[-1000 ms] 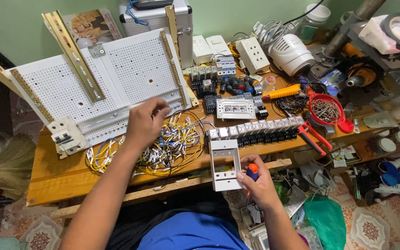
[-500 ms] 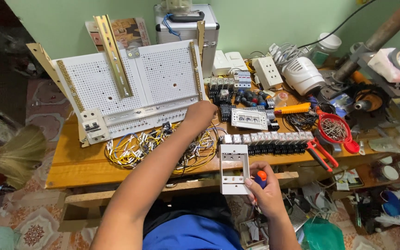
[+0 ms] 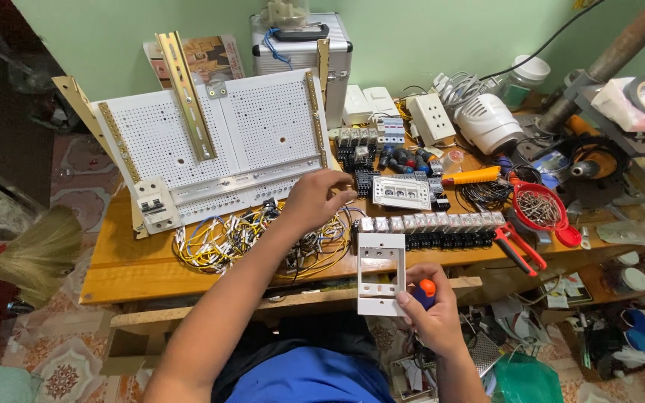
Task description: Mounting a plastic electrical box onto a perforated panel using a screwdriver and modifying the box with pliers.
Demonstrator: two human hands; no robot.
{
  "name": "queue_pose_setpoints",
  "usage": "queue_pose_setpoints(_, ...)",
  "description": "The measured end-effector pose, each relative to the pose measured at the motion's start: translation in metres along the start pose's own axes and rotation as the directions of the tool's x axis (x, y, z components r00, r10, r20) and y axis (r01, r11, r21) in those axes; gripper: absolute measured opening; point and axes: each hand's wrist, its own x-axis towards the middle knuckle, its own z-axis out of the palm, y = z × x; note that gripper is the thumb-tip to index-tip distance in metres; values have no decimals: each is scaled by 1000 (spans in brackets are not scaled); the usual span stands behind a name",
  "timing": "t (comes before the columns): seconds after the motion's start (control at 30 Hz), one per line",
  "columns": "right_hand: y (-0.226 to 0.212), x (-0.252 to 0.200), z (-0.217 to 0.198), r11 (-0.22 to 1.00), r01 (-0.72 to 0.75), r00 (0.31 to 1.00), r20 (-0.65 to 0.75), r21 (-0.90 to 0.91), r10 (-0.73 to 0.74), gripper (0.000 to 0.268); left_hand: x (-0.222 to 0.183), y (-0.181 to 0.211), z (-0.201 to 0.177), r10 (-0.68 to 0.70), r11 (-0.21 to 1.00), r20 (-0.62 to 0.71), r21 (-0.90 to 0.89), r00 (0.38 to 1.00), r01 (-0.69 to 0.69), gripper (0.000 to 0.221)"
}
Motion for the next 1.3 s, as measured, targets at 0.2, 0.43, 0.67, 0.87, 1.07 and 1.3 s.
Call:
queue_pose_setpoints(0.2, -12, 3, 41, 796, 413, 906, 114, -442, -407, 39, -147, 56, -10, -225, 581, -67, -810, 972, 79, 107)
queue_pose_setpoints(0.43, -62, 15, 108, 518, 731, 675, 581, -444, -454, 30, -208, 49, 44, -380, 317, -385, -908, 841, -273, 98)
queue_pose_setpoints(0.67, -74, 126, 44, 379, 503, 856, 510, -777, -89, 34, -216, 21, 45, -314, -179, -159, -958, 936, -223, 73)
queue_pose_setpoints(0.87, -48, 209, -26, 245, 447, 885, 465, -860, 15, 31, -193, 10, 45, -226, -409, 47, -911, 973, -51, 85)
queue_pose_setpoints(1.07, -39, 211, -32, 251, 442, 885, 465, -861, 37, 35, -168, 16, 37, -222, -420, 122, -907, 967, 18, 86)
queue_pose_setpoints(1.3, -27, 195, -103, 209, 540, 807, 431, -816, -404, 35, -162, 25, 29, -178, -499, 117, -866, 977, 12, 92)
